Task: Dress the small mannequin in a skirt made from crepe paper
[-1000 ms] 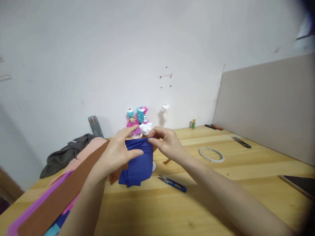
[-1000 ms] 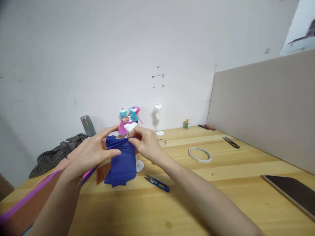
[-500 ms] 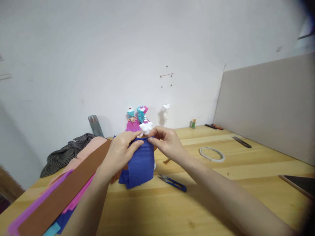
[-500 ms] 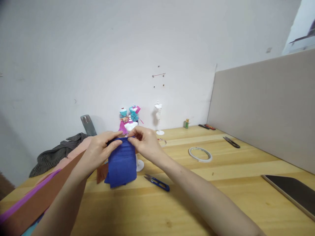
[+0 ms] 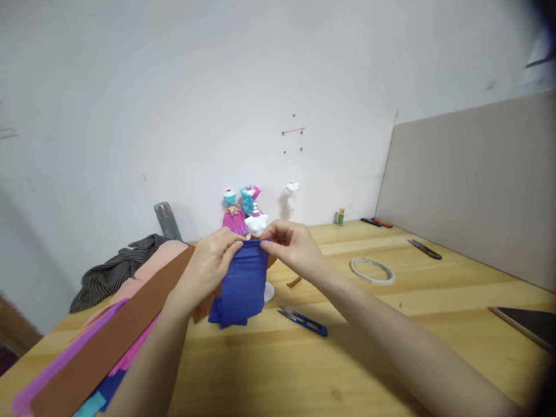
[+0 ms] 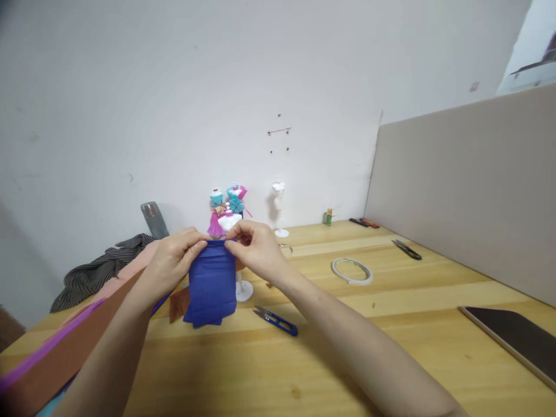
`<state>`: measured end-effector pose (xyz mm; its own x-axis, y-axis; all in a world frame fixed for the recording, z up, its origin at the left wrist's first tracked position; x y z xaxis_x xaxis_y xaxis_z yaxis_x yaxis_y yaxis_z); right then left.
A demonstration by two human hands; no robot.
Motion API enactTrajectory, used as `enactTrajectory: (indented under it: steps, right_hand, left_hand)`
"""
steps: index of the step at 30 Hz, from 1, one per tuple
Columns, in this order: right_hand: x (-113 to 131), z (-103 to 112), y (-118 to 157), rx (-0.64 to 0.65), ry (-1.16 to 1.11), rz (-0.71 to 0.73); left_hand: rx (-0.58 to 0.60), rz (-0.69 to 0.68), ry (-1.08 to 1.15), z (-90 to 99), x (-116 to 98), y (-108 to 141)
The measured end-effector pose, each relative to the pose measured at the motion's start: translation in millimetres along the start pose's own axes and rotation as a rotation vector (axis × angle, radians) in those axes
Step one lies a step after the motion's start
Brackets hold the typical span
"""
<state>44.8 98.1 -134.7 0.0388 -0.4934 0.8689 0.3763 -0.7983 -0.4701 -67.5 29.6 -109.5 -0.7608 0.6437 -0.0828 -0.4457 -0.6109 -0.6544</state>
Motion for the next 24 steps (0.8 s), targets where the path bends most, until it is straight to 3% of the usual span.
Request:
enactTrajectory:
  steps: [5,8,10,13,16,22,24]
  right_hand:
    - [37,-1,20,-0.038,0.209,0.303]
    - [48,-21,33,0.033,0.465,0.485]
    - [42,-36,36,0.093,0.65,0.524]
    - [25,-51,33,0.137,0.828,0.484]
    - [13,-52,26,0.124,0.846,0.414]
    - [-2,-32,8,0.094,0.484,0.166]
    - [-13,-29,2,0.102,0.315,0.044]
  left_hand:
    - [0.157,-0.009,-0.016,-14.7,-5,1]
    - [0.179,-0.002,0.028,-18.1,-3,3]
    - [0.169,0.034,0.064,-17.5,2,4]
    - [0.166,0.107,0.119,-18.8,11,5]
    - [0.135,0.182,0.2,-20.4,18,6]
    - [-0.106,0.366,0.38,-3.3,35,14]
    - [-0.122,0.403,0.438,0.5,38,16]
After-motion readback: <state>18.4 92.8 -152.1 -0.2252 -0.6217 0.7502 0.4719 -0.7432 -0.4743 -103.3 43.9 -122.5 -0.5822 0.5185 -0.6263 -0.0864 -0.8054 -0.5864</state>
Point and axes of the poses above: each hand's wrist, its own y-axis away from the middle knuckle, its own z-axis out of the back of the hand, x = y × z, the point moved 10 cm from there along -y, towards the middle knuckle, and after that the axes turned 12 degrees about -z, right-handed, at the moved point
